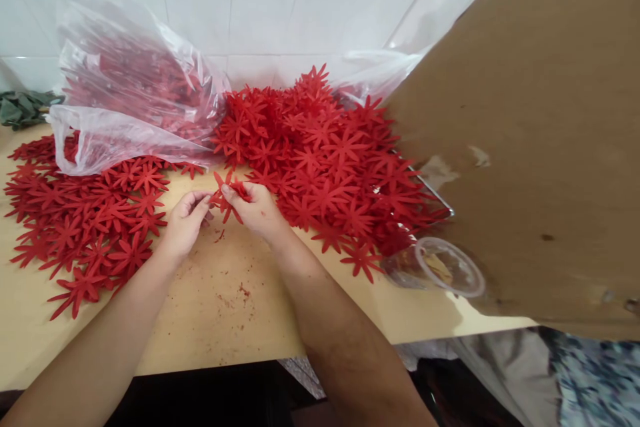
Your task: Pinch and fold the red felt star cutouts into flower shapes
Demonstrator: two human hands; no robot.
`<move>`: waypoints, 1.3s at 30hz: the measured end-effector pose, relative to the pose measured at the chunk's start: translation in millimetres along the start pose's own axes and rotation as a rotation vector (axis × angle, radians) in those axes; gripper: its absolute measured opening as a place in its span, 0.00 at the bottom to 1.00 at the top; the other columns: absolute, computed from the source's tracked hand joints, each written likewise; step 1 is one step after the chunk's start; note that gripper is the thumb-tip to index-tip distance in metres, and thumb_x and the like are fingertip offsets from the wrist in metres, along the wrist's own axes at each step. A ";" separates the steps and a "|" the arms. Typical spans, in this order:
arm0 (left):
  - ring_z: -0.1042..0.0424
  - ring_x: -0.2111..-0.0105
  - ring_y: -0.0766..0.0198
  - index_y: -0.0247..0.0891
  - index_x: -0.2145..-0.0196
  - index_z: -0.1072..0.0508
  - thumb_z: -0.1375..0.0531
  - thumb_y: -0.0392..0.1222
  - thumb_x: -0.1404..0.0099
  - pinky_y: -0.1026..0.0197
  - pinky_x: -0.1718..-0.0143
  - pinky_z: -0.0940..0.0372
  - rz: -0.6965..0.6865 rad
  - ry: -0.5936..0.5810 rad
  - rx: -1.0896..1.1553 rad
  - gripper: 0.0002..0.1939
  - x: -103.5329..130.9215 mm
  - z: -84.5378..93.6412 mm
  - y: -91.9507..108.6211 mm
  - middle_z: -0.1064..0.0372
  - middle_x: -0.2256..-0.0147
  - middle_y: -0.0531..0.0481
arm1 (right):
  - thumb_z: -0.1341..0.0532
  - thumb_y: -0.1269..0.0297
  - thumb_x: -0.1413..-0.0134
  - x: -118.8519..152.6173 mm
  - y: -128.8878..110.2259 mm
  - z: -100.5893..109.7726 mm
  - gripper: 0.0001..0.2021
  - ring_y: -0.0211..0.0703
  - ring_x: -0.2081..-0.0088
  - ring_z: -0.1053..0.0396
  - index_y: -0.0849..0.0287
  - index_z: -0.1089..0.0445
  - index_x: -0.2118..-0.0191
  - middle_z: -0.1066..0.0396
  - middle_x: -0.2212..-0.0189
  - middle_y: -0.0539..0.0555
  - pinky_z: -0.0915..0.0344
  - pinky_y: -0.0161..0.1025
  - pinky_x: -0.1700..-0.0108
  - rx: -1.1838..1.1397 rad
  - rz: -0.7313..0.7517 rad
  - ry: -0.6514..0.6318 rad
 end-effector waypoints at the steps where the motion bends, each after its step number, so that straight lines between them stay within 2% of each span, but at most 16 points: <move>1: 0.37 0.73 0.72 0.34 0.67 0.33 0.45 0.38 0.42 0.67 0.69 0.40 -0.002 -0.021 0.013 0.05 0.9 -2.1 1.5 0.34 0.71 0.52 | 0.40 0.48 0.57 -0.2 0.6 -0.4 0.19 0.26 0.83 0.51 0.62 0.35 0.76 0.44 0.85 0.43 0.51 0.31 0.79 -0.010 -0.006 0.000; 5: 0.38 0.74 0.72 0.34 0.69 0.31 0.43 0.42 0.44 0.68 0.71 0.41 -0.059 -0.129 0.067 0.08 4.1 -12.5 8.5 0.34 0.72 0.52 | 0.38 0.48 0.61 -0.3 1.1 -11.4 0.19 0.27 0.81 0.49 0.62 0.36 0.78 0.42 0.84 0.44 0.49 0.31 0.78 -0.021 -0.025 -0.079; 7: 0.39 0.75 0.73 0.34 0.71 0.31 0.41 0.43 0.46 0.69 0.72 0.43 -0.086 -0.138 0.083 0.09 3.2 -12.2 8.7 0.35 0.74 0.53 | 0.38 0.47 0.62 0.9 -0.5 -17.8 0.20 0.27 0.80 0.47 0.61 0.37 0.78 0.41 0.83 0.44 0.49 0.31 0.77 -0.033 -0.027 -0.131; 9: 0.41 0.77 0.73 0.34 0.74 0.32 0.40 0.43 0.48 0.69 0.74 0.44 -0.088 -0.095 0.100 0.09 -0.2 -5.5 5.4 0.37 0.77 0.55 | 0.39 0.46 0.60 2.9 -2.6 -22.0 0.20 0.28 0.80 0.46 0.61 0.37 0.78 0.40 0.82 0.45 0.49 0.31 0.77 -0.051 -0.027 -0.170; 12: 0.40 0.77 0.73 0.35 0.75 0.34 0.40 0.45 0.48 0.70 0.76 0.45 -0.045 0.031 0.210 0.10 -6.2 13.2 -1.5 0.39 0.78 0.55 | 0.40 0.45 0.60 5.0 -3.0 -21.4 0.20 0.27 0.81 0.49 0.60 0.39 0.78 0.43 0.83 0.44 0.51 0.31 0.79 -0.053 -0.033 -0.181; 14: 0.39 0.76 0.74 0.36 0.74 0.35 0.41 0.46 0.48 0.71 0.76 0.45 -0.008 0.109 0.304 0.10 -8.4 24.6 -4.8 0.37 0.75 0.55 | 0.39 0.45 0.60 4.5 0.1 -17.2 0.21 0.27 0.82 0.52 0.60 0.41 0.79 0.47 0.85 0.42 0.54 0.31 0.80 -0.033 -0.047 -0.152; 16: 0.39 0.77 0.74 0.36 0.74 0.36 0.41 0.46 0.48 0.71 0.76 0.46 0.022 0.124 0.335 0.11 -9.3 28.1 -6.0 0.37 0.75 0.55 | 0.39 0.44 0.61 2.6 5.7 -12.2 0.22 0.27 0.83 0.52 0.59 0.43 0.80 0.48 0.86 0.42 0.54 0.31 0.80 -0.032 -0.074 -0.104; 19: 0.41 0.78 0.74 0.35 0.77 0.37 0.42 0.45 0.48 0.70 0.76 0.47 -0.018 0.030 0.169 0.10 -8.7 18.0 -1.2 0.40 0.79 0.56 | 0.40 0.42 0.63 -0.1 11.6 -10.1 0.23 0.28 0.82 0.48 0.59 0.40 0.77 0.44 0.84 0.43 0.49 0.31 0.79 -0.102 -0.099 -0.062; 22: 0.45 0.80 0.73 0.35 0.80 0.37 0.43 0.42 0.48 0.68 0.76 0.48 -0.157 -0.077 -0.114 0.09 -5.2 2.2 6.0 0.43 0.81 0.57 | 0.37 0.44 0.66 0.3 11.5 -19.9 0.23 0.29 0.79 0.43 0.59 0.38 0.73 0.40 0.80 0.44 0.44 0.30 0.77 -0.149 -0.110 -0.127; 25: 0.41 0.77 0.71 0.35 0.77 0.35 0.44 0.39 0.49 0.67 0.73 0.46 -0.216 -0.070 -0.239 0.05 -6.0 -1.0 5.4 0.40 0.78 0.56 | 0.33 0.51 0.67 2.7 10.7 -31.2 0.21 0.29 0.79 0.40 0.60 0.37 0.68 0.36 0.79 0.45 0.41 0.30 0.77 -0.128 -0.134 -0.213; 28: 0.38 0.74 0.70 0.35 0.70 0.34 0.44 0.38 0.49 0.66 0.70 0.43 -0.197 -0.049 -0.187 0.06 -10.7 1.4 3.3 0.35 0.72 0.53 | 0.34 0.55 0.64 2.2 10.8 -26.7 0.19 0.30 0.82 0.39 0.60 0.37 0.67 0.36 0.82 0.44 0.41 0.29 0.81 -0.144 -0.163 -0.174; 31: 0.38 0.74 0.71 0.35 0.65 0.35 0.44 0.38 0.48 0.66 0.69 0.42 -0.168 0.001 -0.163 0.10 -12.8 7.3 2.0 0.35 0.70 0.52 | 0.36 0.58 0.62 1.1 5.4 -1.5 0.15 0.30 0.83 0.39 0.60 0.38 0.69 0.36 0.83 0.44 0.41 0.30 0.81 -0.113 -0.169 -0.051; 33: 0.37 0.73 0.70 0.35 0.65 0.34 0.45 0.38 0.47 0.65 0.68 0.41 -0.162 -0.023 -0.207 0.09 -12.1 4.7 0.2 0.35 0.70 0.52 | 0.37 0.60 0.60 0.5 -4.5 31.6 0.14 0.31 0.82 0.38 0.60 0.37 0.67 0.35 0.81 0.46 0.40 0.32 0.79 -0.001 -0.156 0.066; 36: 0.35 0.71 0.68 0.36 0.68 0.32 0.45 0.37 0.46 0.64 0.66 0.40 -0.193 -0.077 -0.324 0.06 -9.5 -2.5 -1.6 0.33 0.70 0.51 | 0.39 0.60 0.58 0.5 -34.3 110.7 0.13 0.35 0.80 0.37 0.60 0.36 0.66 0.35 0.80 0.48 0.37 0.38 0.74 0.324 -0.086 0.350; 39: 0.34 0.70 0.66 0.37 0.68 0.31 0.47 0.37 0.44 0.62 0.65 0.40 -0.221 -0.094 -0.436 0.06 -7.6 -6.4 -2.0 0.32 0.69 0.49 | 0.37 0.58 0.62 3.4 -77.8 187.6 0.18 0.44 0.67 0.33 0.63 0.33 0.64 0.32 0.67 0.58 0.36 0.46 0.62 0.782 0.030 0.632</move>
Point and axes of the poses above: each hand's wrist, its own x-axis away from the middle knuckle, its own z-axis out of the back of the hand, y = z × x, the point moved 10 cm from there along -x, towards the middle knuckle
